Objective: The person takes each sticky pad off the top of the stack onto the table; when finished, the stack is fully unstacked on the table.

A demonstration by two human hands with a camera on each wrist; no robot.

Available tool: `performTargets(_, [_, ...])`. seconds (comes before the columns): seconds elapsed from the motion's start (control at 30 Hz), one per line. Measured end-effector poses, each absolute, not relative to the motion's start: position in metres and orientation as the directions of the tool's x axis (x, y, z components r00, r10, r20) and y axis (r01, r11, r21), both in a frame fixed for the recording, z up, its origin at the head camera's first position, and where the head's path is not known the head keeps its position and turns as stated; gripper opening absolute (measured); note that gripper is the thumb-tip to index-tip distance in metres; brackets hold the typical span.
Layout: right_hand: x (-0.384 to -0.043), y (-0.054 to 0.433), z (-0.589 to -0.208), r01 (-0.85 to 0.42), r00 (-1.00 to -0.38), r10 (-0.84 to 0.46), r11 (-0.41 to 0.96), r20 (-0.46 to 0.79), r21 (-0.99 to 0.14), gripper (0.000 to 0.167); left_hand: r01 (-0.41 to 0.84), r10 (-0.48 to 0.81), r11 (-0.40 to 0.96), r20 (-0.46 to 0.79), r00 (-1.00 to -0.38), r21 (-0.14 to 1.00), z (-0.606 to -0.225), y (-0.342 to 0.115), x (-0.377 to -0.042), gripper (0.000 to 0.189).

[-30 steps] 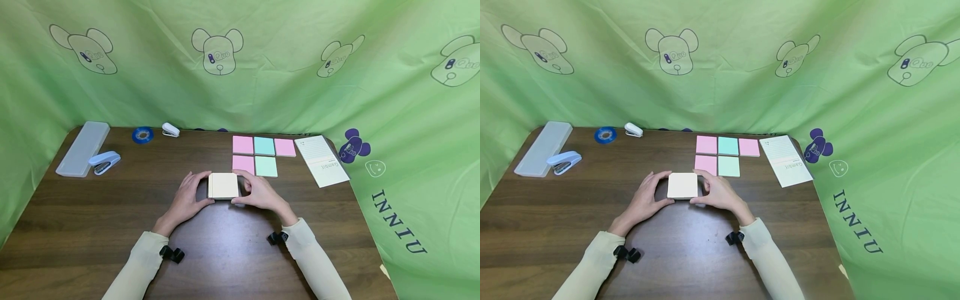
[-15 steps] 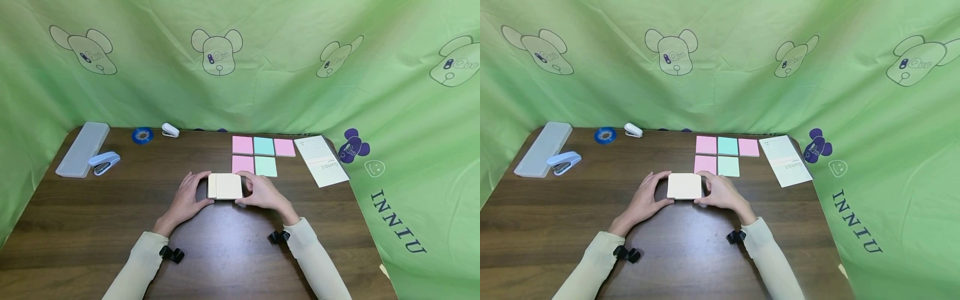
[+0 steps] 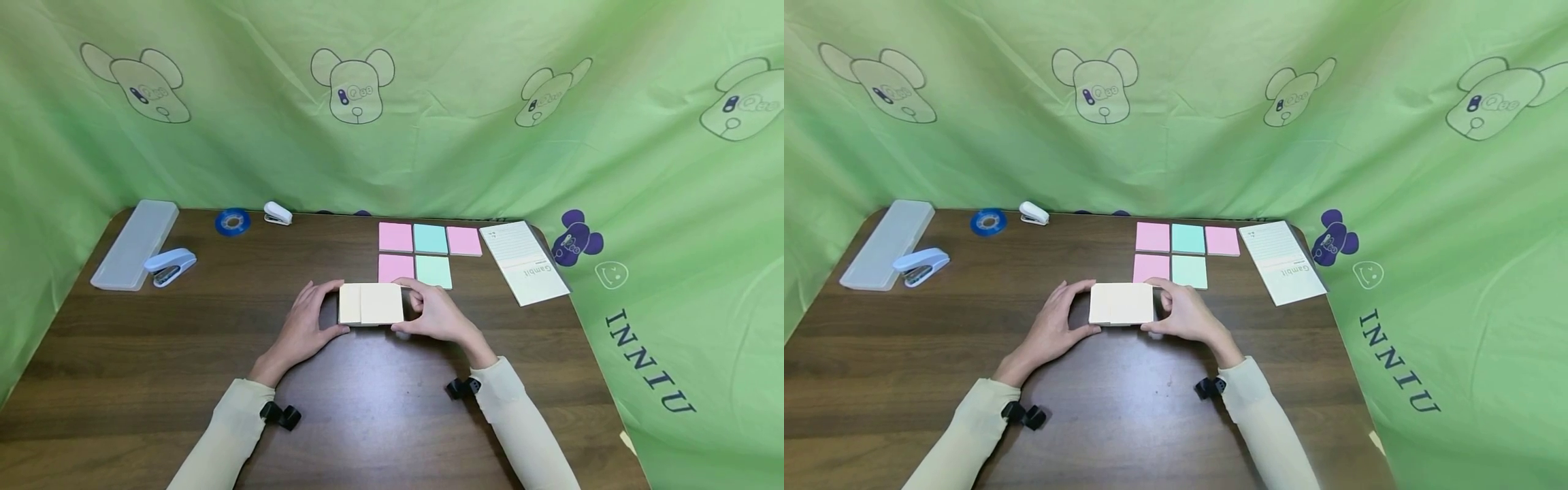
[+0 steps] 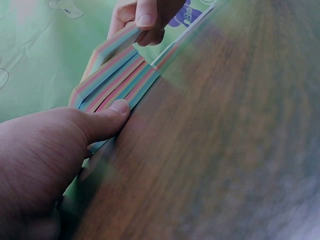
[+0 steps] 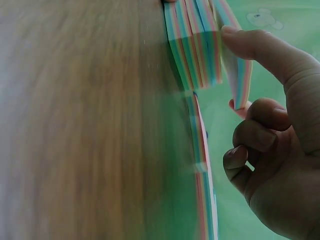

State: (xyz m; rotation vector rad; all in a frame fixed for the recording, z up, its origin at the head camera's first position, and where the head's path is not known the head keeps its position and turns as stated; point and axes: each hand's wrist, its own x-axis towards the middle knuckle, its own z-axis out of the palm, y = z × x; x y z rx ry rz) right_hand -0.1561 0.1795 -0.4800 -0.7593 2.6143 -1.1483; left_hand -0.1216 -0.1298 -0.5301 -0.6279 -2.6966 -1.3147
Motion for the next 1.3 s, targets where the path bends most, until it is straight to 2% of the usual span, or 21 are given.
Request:
performTargets(0.23, [-0.155,0.200,-0.478,-0.386,-0.857,-0.509,0.538,0.076,-0.749,0.077,0.397,0.328,0.546,0.249,-0.911,0.738,-0.532,-0.131,-0.122,0.093])
performTargets(0.6, [-0.158,0.234,-0.476,-0.385,-0.881,-0.462,0.571,0.103,-0.725,0.079,0.392,0.329,0.534,0.242,-0.913,0.749,-0.531,-0.131,-0.121,0.093])
performTargets(0.87, [-0.162,0.261,-0.476,-0.375,-0.895,-0.436,0.617,0.097,-0.691,0.077,0.393,0.328,0.541,0.244,-0.913,0.744,-0.531,-0.130,-0.122,0.094])
performTargets(1.3, [-0.168,0.303,-0.477,-0.266,-0.931,-0.364,0.645,0.018,-0.716,0.080,0.374,0.323,0.549,0.223,-0.920,0.747,-0.530,-0.130,-0.121,0.093])
